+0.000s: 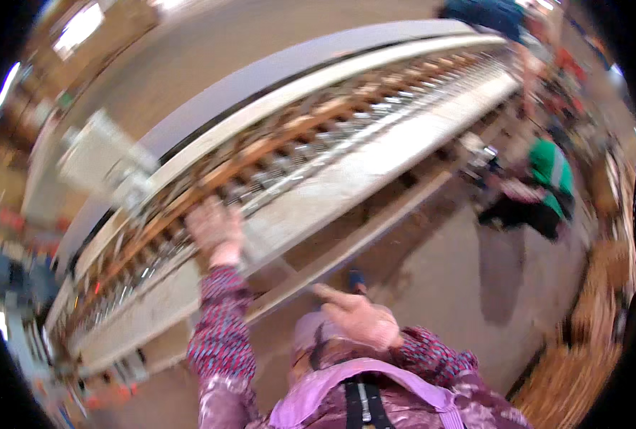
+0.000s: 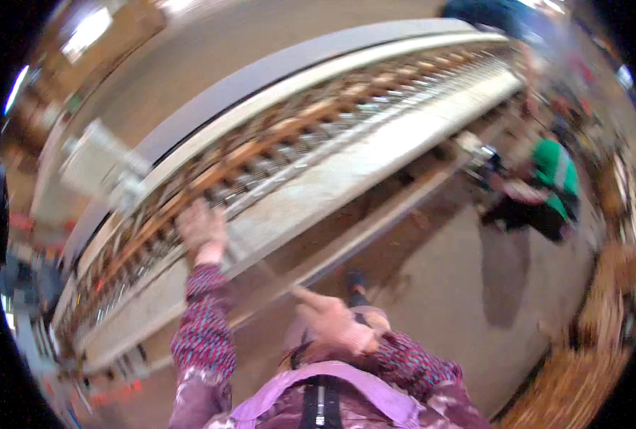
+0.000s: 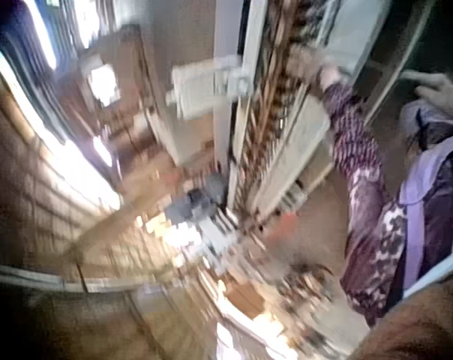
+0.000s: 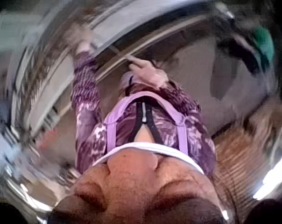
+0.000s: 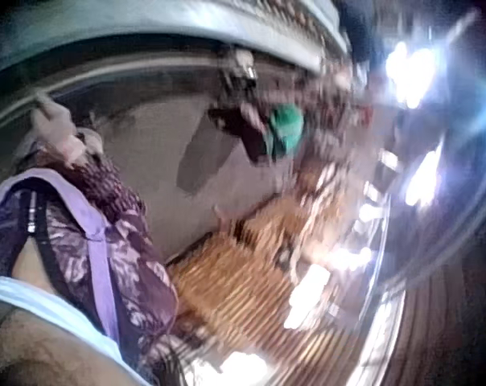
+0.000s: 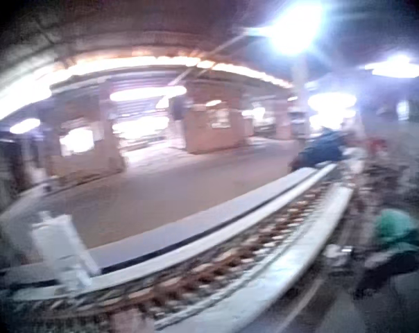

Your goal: The person uses a long metal rod to adjust a series of metal rollers on a large industrial machine. They systematically move the rod along the row of rollers, applying pressure or making adjustments to each one.

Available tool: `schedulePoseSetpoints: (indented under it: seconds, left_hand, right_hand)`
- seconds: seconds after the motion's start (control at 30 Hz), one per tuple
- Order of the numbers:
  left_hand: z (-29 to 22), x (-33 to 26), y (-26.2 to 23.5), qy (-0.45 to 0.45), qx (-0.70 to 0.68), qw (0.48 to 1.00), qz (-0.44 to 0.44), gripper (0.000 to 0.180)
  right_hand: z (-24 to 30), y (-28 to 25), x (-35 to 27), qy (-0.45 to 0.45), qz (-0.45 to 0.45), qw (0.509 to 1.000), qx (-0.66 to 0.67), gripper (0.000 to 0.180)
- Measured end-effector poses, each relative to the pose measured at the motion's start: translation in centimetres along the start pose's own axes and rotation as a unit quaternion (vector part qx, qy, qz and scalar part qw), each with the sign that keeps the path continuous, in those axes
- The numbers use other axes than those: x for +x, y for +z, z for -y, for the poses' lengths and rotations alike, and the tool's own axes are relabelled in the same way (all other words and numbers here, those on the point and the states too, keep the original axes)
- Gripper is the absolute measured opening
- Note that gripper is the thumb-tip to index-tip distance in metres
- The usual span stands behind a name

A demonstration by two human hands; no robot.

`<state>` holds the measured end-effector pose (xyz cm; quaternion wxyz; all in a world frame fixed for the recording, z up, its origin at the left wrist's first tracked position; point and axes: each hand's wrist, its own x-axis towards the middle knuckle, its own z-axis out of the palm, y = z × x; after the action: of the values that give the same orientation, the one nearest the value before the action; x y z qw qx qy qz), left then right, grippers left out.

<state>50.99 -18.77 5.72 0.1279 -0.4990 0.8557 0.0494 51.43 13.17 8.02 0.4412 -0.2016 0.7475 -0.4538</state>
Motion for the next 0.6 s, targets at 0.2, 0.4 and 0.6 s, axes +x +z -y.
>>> schedulePoseSetpoints:
  seconds: [0.2, 0.4, 0.6]
  left_hand:
    - [1.1, 1.4, 3.8, -0.011, 0.072, 0.993, -0.098, 0.064]
    - [2.7, 4.0, 7.0, 0.004, 0.091, 0.981, -0.173, 0.058]
    - [2.4, 3.5, 5.5, 0.011, 0.072, 0.99, -0.124, 0.058]
  right_hand:
    - [-4.8, 0.9, 2.4, -0.12, 0.033, 0.992, 0.028, 0.049]
    - [-5.7, 5.2, 4.3, -0.076, 0.033, 0.982, 0.169, 0.049]
    - [-5.0, 9.2, 6.9, -0.118, -0.001, 0.97, 0.213, 0.049]
